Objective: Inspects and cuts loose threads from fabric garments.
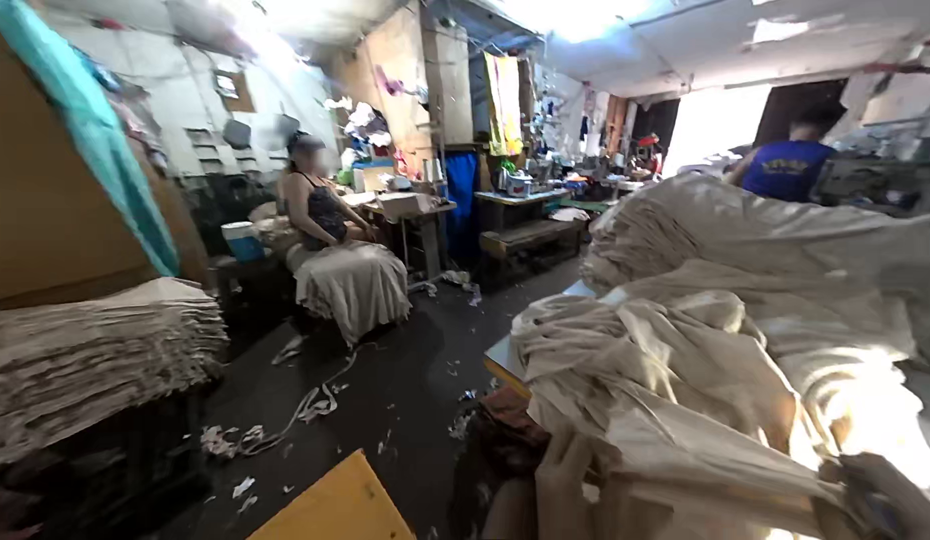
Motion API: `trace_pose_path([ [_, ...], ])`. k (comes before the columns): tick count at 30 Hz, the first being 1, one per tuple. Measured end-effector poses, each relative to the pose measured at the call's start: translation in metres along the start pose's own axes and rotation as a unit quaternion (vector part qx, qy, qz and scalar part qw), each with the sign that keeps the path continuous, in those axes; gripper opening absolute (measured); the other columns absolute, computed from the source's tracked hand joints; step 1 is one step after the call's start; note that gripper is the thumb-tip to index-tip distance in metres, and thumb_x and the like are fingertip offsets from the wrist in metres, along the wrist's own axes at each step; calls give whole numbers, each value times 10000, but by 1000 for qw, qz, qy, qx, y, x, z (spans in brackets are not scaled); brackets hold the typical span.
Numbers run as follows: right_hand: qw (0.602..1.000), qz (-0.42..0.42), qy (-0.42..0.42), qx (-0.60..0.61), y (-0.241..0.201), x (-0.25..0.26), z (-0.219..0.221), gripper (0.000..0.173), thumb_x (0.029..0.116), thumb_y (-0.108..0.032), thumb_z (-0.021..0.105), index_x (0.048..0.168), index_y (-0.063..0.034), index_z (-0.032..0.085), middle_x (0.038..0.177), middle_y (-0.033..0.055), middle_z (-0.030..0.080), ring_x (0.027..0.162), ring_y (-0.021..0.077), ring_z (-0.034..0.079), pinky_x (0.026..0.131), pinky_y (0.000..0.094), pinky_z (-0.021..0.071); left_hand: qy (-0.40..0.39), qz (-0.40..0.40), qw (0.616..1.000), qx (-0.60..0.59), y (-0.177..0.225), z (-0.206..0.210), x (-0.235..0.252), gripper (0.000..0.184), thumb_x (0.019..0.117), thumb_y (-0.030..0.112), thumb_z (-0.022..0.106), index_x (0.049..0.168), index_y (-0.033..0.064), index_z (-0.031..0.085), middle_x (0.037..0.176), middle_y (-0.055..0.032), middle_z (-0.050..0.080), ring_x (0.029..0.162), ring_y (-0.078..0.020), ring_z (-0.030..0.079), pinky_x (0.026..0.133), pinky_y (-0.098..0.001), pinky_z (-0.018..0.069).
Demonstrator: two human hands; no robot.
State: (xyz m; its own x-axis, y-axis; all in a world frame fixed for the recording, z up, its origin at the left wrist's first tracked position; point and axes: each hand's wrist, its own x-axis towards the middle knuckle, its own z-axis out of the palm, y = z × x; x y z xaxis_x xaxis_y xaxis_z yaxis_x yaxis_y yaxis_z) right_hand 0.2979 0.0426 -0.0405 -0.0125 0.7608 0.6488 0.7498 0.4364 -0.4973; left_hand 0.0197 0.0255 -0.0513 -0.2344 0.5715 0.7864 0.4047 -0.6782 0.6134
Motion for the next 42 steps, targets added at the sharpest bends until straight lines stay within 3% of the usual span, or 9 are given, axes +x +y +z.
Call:
trace_pose_path([
  [5,977,42,-207,32,34,-43,16,322,869,-74,705,1164,52,681,978,218,716,827,354,699,750,557,569,-202,-153,963,96,-65,12,-83,263,891,85,700,1105,-67,711,1188,-252,636,1026,-285,675,892,-382,581],
  [8,960,64,-258,89,54,-46,6,366,895,-188,725,1174,44,677,896,176,685,737,244,642,676,441,542,-264,-168,946,89,-70,-5,-89,390,828,147,796,1149,-60,717,1346,-319,562,1236,-420,577,1057,-508,484],
  [13,967,67,-141,202,13,-3,-21,329,1010,-300,577,1185,-55,709,810,-61,643,638,-36,541,580,160,479,-147,-60,986,41,-56,-13,-18,209,951,133,632,1105,46,744,1240,-142,634,999,-140,666,802,-280,594],
  [19,826,202,-110,515,-49,46,82,379,1092,-287,411,1031,-51,701,696,-15,593,505,6,462,463,152,392,-227,-214,941,127,-43,62,38,375,947,308,711,1177,14,676,1159,-199,658,973,-291,681,880,-464,560],
  [23,859,206,-73,464,-13,47,115,326,1083,-197,459,939,-25,695,627,-44,537,455,17,418,424,168,354,-261,-266,907,199,-60,78,32,398,939,279,709,1217,-6,700,1339,-224,607,1158,-330,644,1010,-456,508],
  [27,946,97,-81,299,4,37,111,240,991,-264,610,866,-83,706,653,-83,592,542,-39,506,512,143,421,-226,-303,926,5,-82,63,31,242,992,199,638,1094,-11,702,1006,-108,706,925,-169,678,876,-352,551],
  [33,987,30,-157,5,-9,33,111,388,930,-435,637,919,-59,730,860,84,706,794,253,689,715,510,559,-147,-385,874,-256,-88,43,30,131,1021,110,590,993,2,658,888,-61,672,816,-131,660,788,-302,576],
  [39,986,43,-92,129,0,41,97,291,942,-345,642,805,-107,738,675,-50,632,600,7,559,572,219,485,-552,-178,812,-56,-81,-36,35,230,962,203,685,1083,14,734,948,-67,736,848,-135,696,817,-348,581],
  [42,957,75,-102,262,-8,39,83,264,957,-322,625,779,-149,715,598,-99,560,499,-28,464,470,155,380,-397,-173,899,63,-56,-19,33,202,974,186,651,1094,38,718,993,-88,715,861,-173,700,807,-380,595],
])
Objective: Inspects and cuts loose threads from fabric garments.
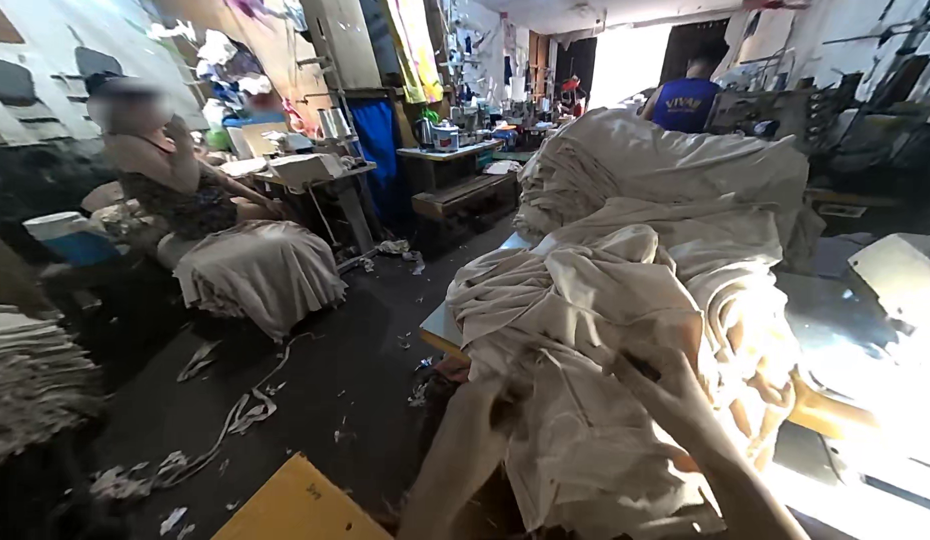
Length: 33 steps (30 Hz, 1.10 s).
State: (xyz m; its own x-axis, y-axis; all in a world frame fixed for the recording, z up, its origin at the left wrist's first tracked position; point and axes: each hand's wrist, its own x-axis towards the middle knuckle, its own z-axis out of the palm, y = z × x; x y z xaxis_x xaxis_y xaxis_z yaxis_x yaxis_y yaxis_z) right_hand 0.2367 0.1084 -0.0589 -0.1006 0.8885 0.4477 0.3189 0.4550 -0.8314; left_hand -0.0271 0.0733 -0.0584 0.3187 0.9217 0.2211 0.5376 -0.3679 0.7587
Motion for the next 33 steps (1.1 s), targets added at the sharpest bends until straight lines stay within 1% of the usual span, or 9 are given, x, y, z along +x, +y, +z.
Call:
trace_pose_path([
  [2,993,40,-42,102,-8,-8,0,259,977,-323,621,816,-149,723,597,-89,547,483,-17,437,457,151,358,84,39,995,-34,15,28,9,230,959,171,641,1135,33,697,1050,-81,698,837,-129,692,717,-296,597],
  [5,978,83,-87,170,-6,-17,-3,236,989,-312,627,858,-141,723,640,-95,568,497,-30,452,457,137,373,20,35,999,-37,23,67,15,408,884,226,750,1236,42,657,1132,-117,675,911,-200,685,781,-384,592],
  [7,976,106,-90,169,1,-22,-8,225,988,-307,630,872,-138,723,640,-99,569,493,-27,453,452,142,373,9,48,999,-6,18,83,5,349,910,257,734,1171,32,688,1121,-142,685,960,-249,688,834,-439,581],
  [9,975,108,-97,169,10,-25,-15,246,1000,-327,615,876,-142,720,639,-106,568,490,-34,445,451,136,363,35,89,995,17,3,90,-11,183,942,211,689,1016,50,732,999,-115,688,867,-227,685,756,-394,589],
  [14,965,120,-121,200,18,-28,-23,303,1009,-384,609,858,-145,720,622,-101,549,480,-38,421,439,130,335,-65,26,996,54,-17,60,-51,182,872,172,765,1017,63,775,1166,-195,663,966,-324,681,837,-500,582],
  [20,968,102,-121,197,16,-29,-19,256,991,-352,639,864,-150,730,598,-112,530,475,-51,418,446,118,336,164,76,981,75,12,77,-21,263,820,292,800,935,60,757,1083,-127,691,804,-153,688,675,-294,596],
  [24,984,32,-144,102,22,-38,-27,279,989,-398,649,910,-142,726,675,-123,602,564,-52,515,521,136,431,114,71,991,3,2,94,-11,142,884,227,738,902,92,775,1143,-97,674,941,-129,679,806,-286,590],
  [28,977,-95,-156,-107,26,-53,-28,382,973,-424,648,862,-61,687,730,4,606,656,21,554,573,188,460,50,57,987,-144,-14,79,-12,197,941,217,699,937,22,730,1105,-88,643,960,-73,655,813,-204,579],
  [33,931,-189,-92,-299,19,-61,-7,371,920,-460,614,849,-108,707,699,26,623,551,132,594,465,316,494,20,49,983,-175,-17,75,-12,332,1007,349,609,956,30,690,1073,-70,598,990,-92,598,843,-228,530],
])
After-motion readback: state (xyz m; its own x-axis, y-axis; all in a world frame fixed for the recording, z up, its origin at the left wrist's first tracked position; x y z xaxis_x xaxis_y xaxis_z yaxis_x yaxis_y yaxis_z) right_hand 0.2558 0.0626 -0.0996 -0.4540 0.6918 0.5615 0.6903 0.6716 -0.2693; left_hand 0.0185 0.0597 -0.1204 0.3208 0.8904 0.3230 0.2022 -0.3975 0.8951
